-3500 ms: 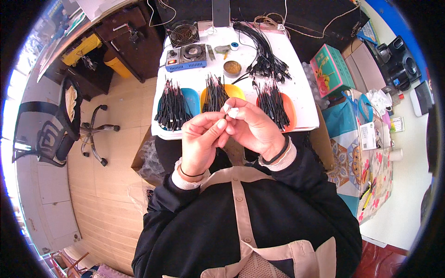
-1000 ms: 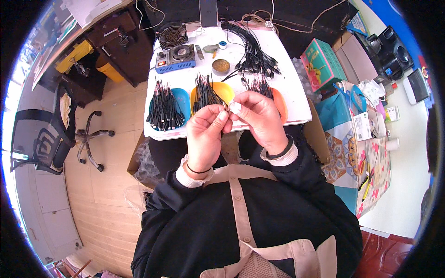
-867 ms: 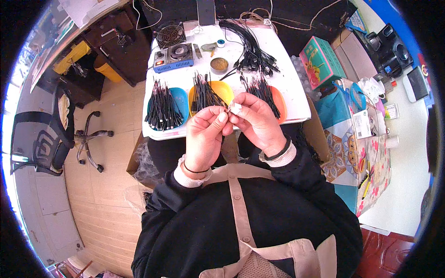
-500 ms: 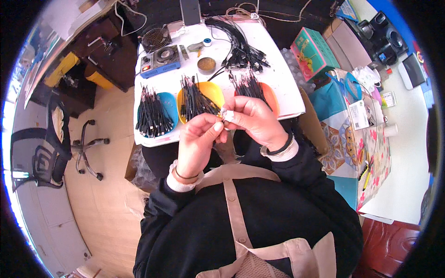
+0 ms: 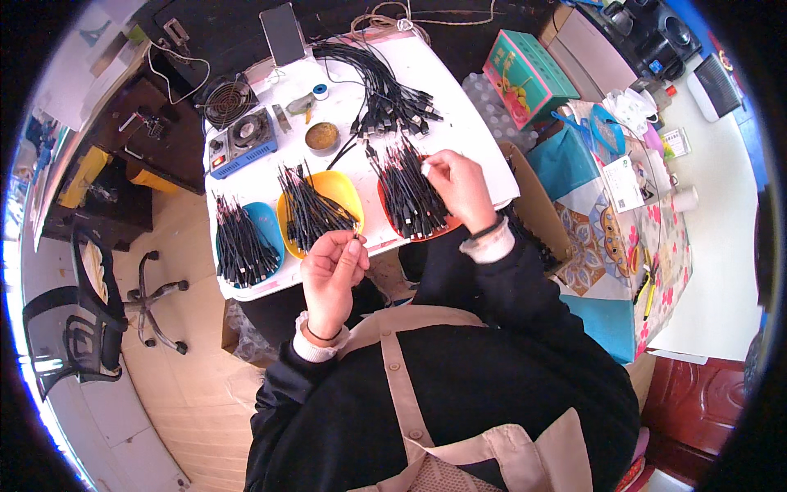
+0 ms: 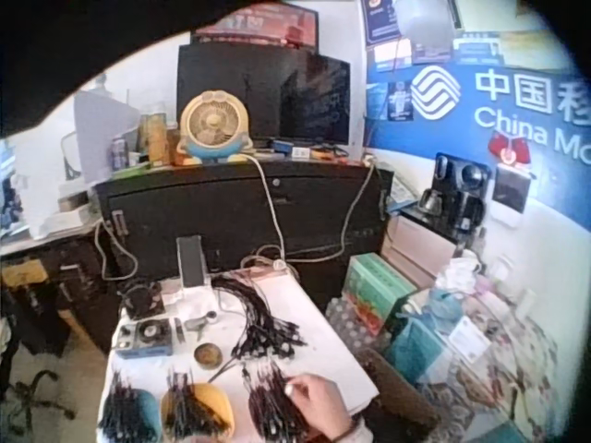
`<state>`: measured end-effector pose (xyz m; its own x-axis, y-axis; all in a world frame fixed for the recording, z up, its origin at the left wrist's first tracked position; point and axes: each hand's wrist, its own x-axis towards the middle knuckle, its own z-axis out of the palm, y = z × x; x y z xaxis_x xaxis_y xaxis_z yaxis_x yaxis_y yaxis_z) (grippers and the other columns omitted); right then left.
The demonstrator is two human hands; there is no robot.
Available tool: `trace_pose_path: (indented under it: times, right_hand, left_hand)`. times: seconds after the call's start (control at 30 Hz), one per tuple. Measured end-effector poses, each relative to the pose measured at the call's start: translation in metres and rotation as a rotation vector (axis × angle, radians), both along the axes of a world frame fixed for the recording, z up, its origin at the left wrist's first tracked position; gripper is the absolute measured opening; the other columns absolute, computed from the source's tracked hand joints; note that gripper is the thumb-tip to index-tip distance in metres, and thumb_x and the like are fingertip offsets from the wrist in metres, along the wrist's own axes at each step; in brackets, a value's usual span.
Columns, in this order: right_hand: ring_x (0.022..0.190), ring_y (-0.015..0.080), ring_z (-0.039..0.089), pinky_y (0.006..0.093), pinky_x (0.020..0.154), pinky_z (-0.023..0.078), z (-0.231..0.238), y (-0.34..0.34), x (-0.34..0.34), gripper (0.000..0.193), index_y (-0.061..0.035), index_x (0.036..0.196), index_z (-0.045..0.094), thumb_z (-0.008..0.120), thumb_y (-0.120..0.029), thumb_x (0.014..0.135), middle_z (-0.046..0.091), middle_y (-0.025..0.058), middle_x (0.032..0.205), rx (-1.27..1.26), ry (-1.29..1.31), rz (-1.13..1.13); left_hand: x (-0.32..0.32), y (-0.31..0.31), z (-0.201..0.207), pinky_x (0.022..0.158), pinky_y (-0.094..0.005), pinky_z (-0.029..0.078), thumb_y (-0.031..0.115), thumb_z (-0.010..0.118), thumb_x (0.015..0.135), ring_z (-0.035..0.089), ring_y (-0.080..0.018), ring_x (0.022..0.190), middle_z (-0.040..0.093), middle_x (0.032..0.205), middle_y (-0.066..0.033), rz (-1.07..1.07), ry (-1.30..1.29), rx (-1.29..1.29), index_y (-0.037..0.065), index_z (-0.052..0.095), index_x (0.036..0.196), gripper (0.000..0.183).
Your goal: The person repeatedly picks black cables from trays, strips the ends, and attaches small white connectors. They place finished cables into a separate tray and continue the cycle.
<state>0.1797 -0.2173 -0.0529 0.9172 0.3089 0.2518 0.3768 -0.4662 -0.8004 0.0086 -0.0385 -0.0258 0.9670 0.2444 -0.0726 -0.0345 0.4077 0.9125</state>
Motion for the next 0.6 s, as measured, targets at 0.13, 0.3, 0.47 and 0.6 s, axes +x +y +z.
trace_pose_path:
  times: [0.13, 0.3, 0.47, 0.6]
  right_hand:
    - [0.073, 0.0341, 0.065, 0.0438, 0.066, 0.051, -0.012, -0.009, 0.015, 0.018, -0.0019, 0.08, 0.066, 0.066, -0.02, 0.081, 0.066, 0.0157, 0.076, -0.451, -0.119, -0.054]
    - [0.073, 0.0338, 0.065, 0.0437, 0.065, 0.051, -0.018, -0.011, 0.011, 0.018, -0.0055, 0.076, 0.068, 0.066, -0.022, 0.08, 0.066, 0.0154, 0.077, -0.434, -0.15, -0.114]
    - [0.074, 0.0337, 0.065, 0.0441, 0.066, 0.052, -0.015, -0.01, 0.01, 0.017, -0.0061, 0.075, 0.068, 0.066, -0.022, 0.079, 0.067, 0.0149, 0.076, -0.524, -0.091, -0.064]
    - [0.074, 0.0335, 0.065, 0.0441, 0.065, 0.052, -0.014, -0.011, 0.007, 0.015, -0.0062, 0.076, 0.068, 0.066, -0.021, 0.078, 0.067, 0.0148, 0.076, -0.54, -0.12, -0.097]
  left_hand:
    - [0.006, -0.002, 0.0, 0.047, -0.0163, 0.025, 0.009, 0.052, 0.097, 0.036, -0.0007, 0.053, 0.058, 0.073, -0.0007, 0.007, -0.007, -0.041, 0.0, 0.058, 0.103, 0.012]
    - [0.008, -0.005, 0.0, 0.046, -0.0171, 0.024, 0.009, 0.051, 0.097, 0.034, -0.0024, 0.052, 0.056, 0.073, -0.001, 0.035, -0.018, -0.06, 0.0, 0.058, 0.103, 0.013]
    - [0.006, -0.007, 0.0, 0.049, -0.0161, 0.028, 0.007, 0.052, 0.097, 0.039, -0.0028, 0.055, 0.06, 0.075, -0.003, 0.025, -0.012, -0.101, -0.002, 0.058, 0.102, 0.012]
    - [0.002, -0.006, 0.001, 0.049, -0.0171, 0.029, 0.007, 0.052, 0.097, 0.04, -0.0037, 0.054, 0.061, 0.076, -0.0039, 0.034, -0.042, -0.11, -0.002, 0.059, 0.101, 0.012]
